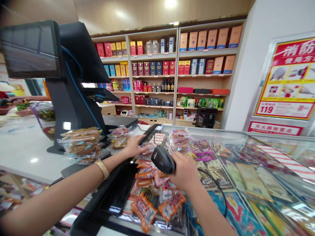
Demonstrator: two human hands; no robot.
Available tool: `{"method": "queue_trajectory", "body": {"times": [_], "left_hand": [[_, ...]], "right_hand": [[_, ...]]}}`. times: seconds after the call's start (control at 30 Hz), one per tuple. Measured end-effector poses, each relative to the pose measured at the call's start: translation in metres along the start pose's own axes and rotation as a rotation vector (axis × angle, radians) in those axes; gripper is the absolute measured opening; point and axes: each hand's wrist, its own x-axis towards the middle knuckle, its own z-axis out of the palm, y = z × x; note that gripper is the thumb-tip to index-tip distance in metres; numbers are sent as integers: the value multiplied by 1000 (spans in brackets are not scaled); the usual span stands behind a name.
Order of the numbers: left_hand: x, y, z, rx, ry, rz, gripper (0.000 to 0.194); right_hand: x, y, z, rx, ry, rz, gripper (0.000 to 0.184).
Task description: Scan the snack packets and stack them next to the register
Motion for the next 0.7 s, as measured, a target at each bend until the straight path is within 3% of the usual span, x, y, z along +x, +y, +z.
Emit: {"method": "queue_trajectory", "body": {"times": [0.13,0.27,0.47,0.63,0.7], "left_hand": [[15,-22,-34,146,214,-154,61],[26,-42,-56,281,174,-378,66],[36,-58,-56,194,93,-726,79],[50,-69,-49,179,87,-791,82],[54,-72,-49,184,62,-720,80]], "right_hand": [[0,-1,0,4,20,-15,6],[0,-1,1,8,18,-22,6],[0,0,2,-3,0,-29,9],[0,0,2,-4,-4,-34,9],[0,0,2,2,-10,-33,10]]}}
